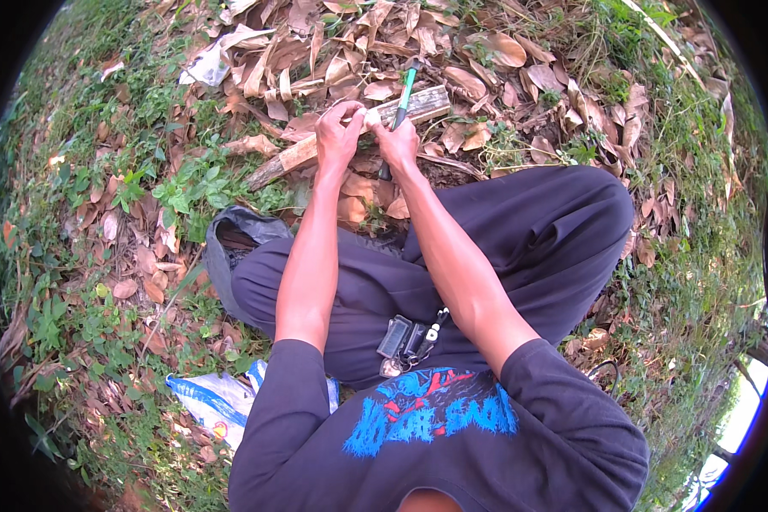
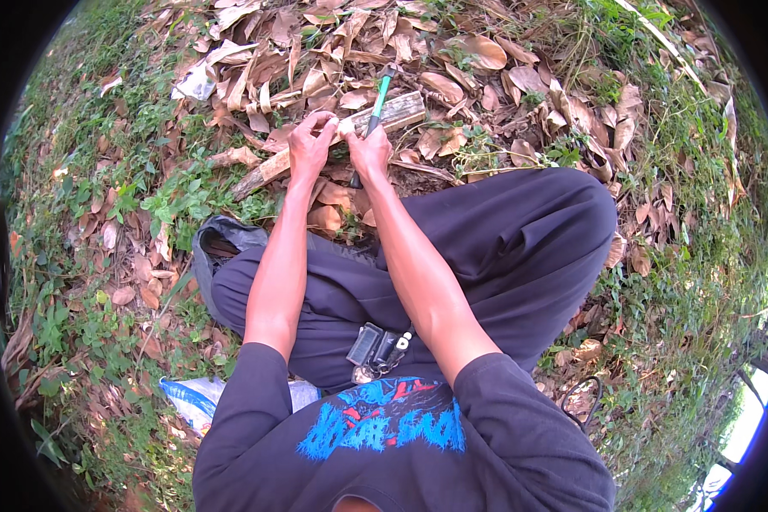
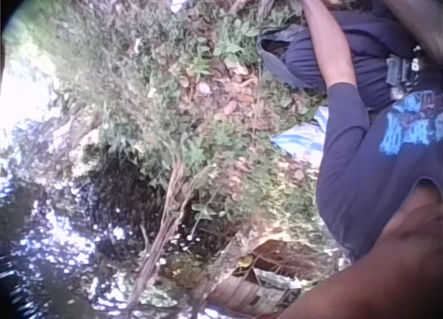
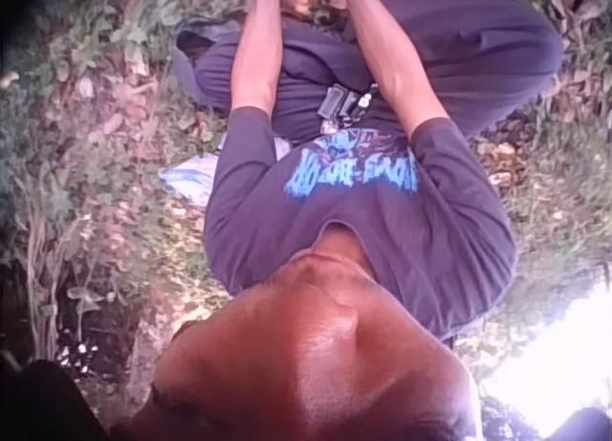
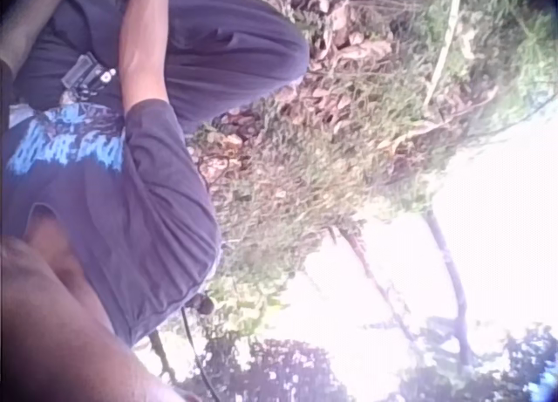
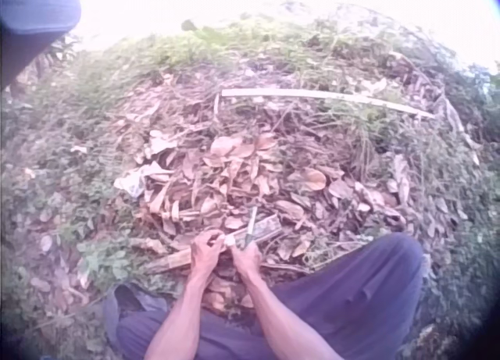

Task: The person sits on the ground and uses a hammer to repeatedly strike a piece of wood, splitting it into smaller sections. The person holds the wood with one hand and swings the hammer with the other to drive the split through the material.

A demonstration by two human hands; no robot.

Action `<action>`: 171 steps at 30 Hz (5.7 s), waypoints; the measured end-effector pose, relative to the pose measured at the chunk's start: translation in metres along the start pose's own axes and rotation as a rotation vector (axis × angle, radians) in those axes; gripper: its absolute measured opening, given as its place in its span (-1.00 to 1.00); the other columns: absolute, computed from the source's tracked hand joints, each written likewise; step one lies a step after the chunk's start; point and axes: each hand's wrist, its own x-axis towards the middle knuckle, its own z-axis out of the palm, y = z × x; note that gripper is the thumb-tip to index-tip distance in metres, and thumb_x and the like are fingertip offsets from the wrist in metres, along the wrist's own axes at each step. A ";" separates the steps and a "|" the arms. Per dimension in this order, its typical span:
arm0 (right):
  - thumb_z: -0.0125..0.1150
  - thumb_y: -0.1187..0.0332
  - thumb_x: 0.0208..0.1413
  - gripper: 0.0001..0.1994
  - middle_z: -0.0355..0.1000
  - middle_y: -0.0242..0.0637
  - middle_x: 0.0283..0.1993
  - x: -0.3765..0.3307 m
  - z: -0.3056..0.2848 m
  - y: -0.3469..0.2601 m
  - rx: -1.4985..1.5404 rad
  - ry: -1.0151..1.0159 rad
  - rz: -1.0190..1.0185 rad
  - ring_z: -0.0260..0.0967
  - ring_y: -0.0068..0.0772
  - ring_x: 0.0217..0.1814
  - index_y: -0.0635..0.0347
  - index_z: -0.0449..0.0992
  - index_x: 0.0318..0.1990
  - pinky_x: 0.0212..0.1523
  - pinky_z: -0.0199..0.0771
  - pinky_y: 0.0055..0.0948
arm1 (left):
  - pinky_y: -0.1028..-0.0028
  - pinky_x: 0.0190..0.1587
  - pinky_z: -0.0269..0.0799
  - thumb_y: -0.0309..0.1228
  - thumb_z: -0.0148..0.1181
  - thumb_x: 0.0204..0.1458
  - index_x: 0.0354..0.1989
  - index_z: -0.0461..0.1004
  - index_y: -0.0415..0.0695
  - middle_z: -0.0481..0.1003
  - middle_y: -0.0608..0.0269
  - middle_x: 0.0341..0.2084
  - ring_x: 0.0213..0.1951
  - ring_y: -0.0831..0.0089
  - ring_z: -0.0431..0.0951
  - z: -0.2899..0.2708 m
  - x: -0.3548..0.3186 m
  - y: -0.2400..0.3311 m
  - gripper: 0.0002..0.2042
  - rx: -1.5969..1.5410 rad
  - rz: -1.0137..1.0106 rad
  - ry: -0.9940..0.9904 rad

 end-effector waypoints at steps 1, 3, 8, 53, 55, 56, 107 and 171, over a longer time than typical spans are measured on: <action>0.58 0.11 -0.14 -0.49 0.53 -0.07 -0.35 0.000 0.000 0.000 -0.021 -0.003 0.003 0.53 -0.11 -0.28 0.32 0.44 -0.26 -0.15 0.52 -0.16 | 0.36 -0.19 0.54 -0.45 0.28 0.11 -0.19 0.63 -0.25 0.65 0.07 -0.31 -0.28 0.33 0.68 0.000 0.000 -0.001 -0.84 0.033 0.046 0.007; 0.58 0.10 -0.14 -0.49 0.53 -0.07 -0.36 0.000 -0.001 0.000 -0.014 -0.004 -0.001 0.53 -0.11 -0.29 0.32 0.44 -0.27 -0.16 0.52 -0.16 | 0.34 -0.17 0.54 -0.45 0.28 0.10 -0.20 0.63 -0.25 0.65 0.07 -0.31 -0.27 0.27 0.68 -0.001 0.002 -0.005 -0.84 0.098 0.139 0.023; 0.58 0.09 -0.13 -0.49 0.53 -0.07 -0.37 -0.009 -0.004 -0.013 -0.057 0.003 0.010 0.53 -0.10 -0.30 0.32 0.43 -0.28 -0.18 0.52 -0.15 | 0.30 -0.12 0.53 -0.43 0.26 0.08 -0.20 0.63 -0.23 0.64 0.07 -0.30 -0.23 0.17 0.66 -0.002 0.001 -0.012 -0.83 0.124 0.193 0.026; 0.11 0.23 0.37 -0.72 0.14 -0.53 -0.62 -0.064 -0.079 -0.044 0.267 -0.135 0.067 0.16 -0.68 -0.70 0.11 0.25 -0.38 -0.75 0.16 -0.62 | 0.30 -0.11 0.36 -0.32 0.28 0.15 -0.26 0.62 -0.09 0.62 0.32 -0.27 -0.21 0.28 0.62 0.016 -0.012 -0.026 -0.88 0.417 0.477 0.178; 0.07 0.23 0.40 -0.71 0.14 -0.53 -0.62 -0.087 -0.100 -0.052 0.248 -0.169 0.065 0.16 -0.69 -0.69 0.11 0.23 -0.38 -0.76 0.15 -0.61 | 0.31 -0.10 0.37 -0.32 0.29 0.15 -0.26 0.64 -0.09 0.63 0.32 -0.26 -0.21 0.30 0.63 0.019 -0.009 -0.026 -0.88 0.408 0.472 0.171; 0.07 0.23 0.40 -0.71 0.15 -0.53 -0.62 -0.097 -0.103 -0.051 0.181 -0.174 0.049 0.16 -0.69 -0.69 0.11 0.24 -0.37 -0.76 0.15 -0.61 | 0.31 -0.10 0.36 -0.34 0.29 0.14 -0.27 0.63 -0.07 0.62 0.34 -0.27 -0.21 0.32 0.62 0.019 -0.009 -0.028 -0.89 0.405 0.469 0.174; 0.03 0.23 0.39 -0.72 0.45 0.38 -0.44 -0.125 -0.099 -0.064 -0.737 -0.311 -0.305 0.44 0.51 -0.32 0.34 0.25 -0.13 -0.32 0.42 0.29 | 0.30 -0.10 0.42 -0.34 0.26 0.14 -0.29 0.64 -0.05 0.66 0.34 -0.24 -0.19 0.36 0.64 0.018 -0.010 -0.026 -0.90 0.429 0.458 0.205; 0.05 0.24 0.40 -0.70 0.36 0.28 -0.59 -0.153 -0.103 -0.077 -0.623 -0.210 -0.427 0.37 0.46 -0.48 0.36 0.26 -0.22 -0.53 0.24 0.18 | 0.31 -0.09 0.46 -0.36 0.28 0.13 -0.32 0.65 -0.05 0.66 0.34 -0.28 -0.23 0.38 0.65 0.014 -0.011 -0.034 -0.92 0.436 0.498 0.214</action>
